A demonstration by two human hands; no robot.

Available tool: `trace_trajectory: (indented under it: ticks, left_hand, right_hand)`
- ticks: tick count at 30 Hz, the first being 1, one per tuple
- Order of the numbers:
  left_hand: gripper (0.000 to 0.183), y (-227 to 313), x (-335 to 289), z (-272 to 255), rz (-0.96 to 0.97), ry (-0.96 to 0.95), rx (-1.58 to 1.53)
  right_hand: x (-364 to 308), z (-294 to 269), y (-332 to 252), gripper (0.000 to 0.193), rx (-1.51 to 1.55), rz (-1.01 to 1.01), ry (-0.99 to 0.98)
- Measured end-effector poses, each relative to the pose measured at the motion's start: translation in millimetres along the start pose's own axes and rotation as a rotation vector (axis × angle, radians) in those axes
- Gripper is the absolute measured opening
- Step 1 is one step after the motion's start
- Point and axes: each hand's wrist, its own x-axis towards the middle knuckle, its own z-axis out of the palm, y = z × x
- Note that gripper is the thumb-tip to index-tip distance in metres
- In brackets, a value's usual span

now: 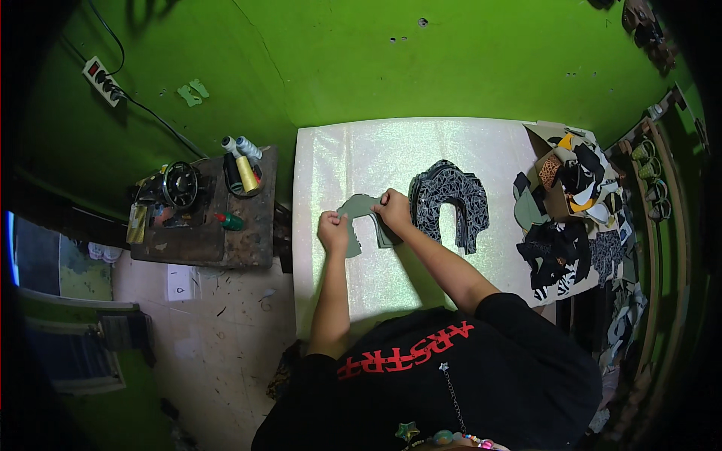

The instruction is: Sorting and inspecting various patterned shoe upper materials on a work table.

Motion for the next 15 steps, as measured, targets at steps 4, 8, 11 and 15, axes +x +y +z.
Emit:
trace_trajectory:
  ticks: [4, 8, 11, 15]
  left_hand:
    - [0.023, 0.1, -10.6, 3.1, 0.152, 0.009, 0.176]
    - [0.031, 19.1, -41.8, 7.4, 0.270, 0.061, 0.419]
    - [0.036, 40.8, -78.0, 12.0, 0.263, 0.027, 0.443]
    - [0.036, 47.1, -123.8, 34.8, 0.429, -0.040, 0.372]
  right_hand:
    - [-5.0, -11.3, 2.7, 0.025, 0.120, -0.100, -0.075]
    - [-29.4, -29.3, 10.2, 0.020, 0.341, -0.125, -0.107]
    - [-59.1, -55.5, 26.7, 0.008, 0.549, -0.107, -0.182]
    - [-91.7, -89.8, 54.9, 0.008, 0.633, -0.014, -0.075]
